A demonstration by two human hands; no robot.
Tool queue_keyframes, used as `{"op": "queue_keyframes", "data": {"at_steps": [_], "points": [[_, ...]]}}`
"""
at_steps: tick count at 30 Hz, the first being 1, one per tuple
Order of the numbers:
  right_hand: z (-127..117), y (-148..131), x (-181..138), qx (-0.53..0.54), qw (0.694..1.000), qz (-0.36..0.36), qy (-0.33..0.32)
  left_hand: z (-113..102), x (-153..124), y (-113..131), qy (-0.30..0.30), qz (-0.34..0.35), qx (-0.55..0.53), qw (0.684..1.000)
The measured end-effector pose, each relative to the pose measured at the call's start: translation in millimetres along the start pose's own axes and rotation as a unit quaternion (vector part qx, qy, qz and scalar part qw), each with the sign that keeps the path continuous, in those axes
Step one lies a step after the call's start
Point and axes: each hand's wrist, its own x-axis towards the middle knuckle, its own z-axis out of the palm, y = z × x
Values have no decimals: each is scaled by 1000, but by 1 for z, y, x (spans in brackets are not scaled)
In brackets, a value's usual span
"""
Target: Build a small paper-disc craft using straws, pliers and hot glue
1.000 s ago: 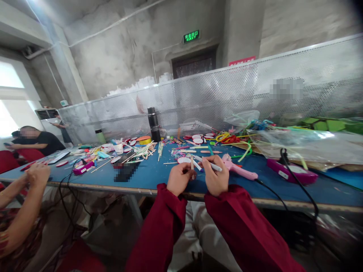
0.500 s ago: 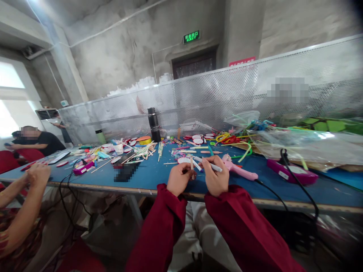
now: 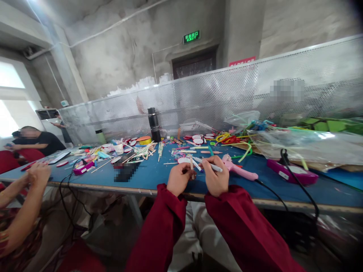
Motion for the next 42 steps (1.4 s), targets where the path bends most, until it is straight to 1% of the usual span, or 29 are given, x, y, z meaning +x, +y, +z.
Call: {"op": "queue_keyframes", "data": {"at_steps": [20, 27, 35, 42], "points": [[0, 1, -1, -6, 1000, -1, 5, 0, 0, 0, 2, -6, 10, 1000], [-1, -4, -1, 8, 1000, -7, -16, 0, 1, 0, 1, 7, 19, 1000], [0, -2, -2, 10, 1000, 0, -27, -1, 0, 0, 0, 10, 11, 1000], [0, -3, -1, -9, 1000, -6, -10, 0, -1, 3, 3, 7, 10, 1000]]}}
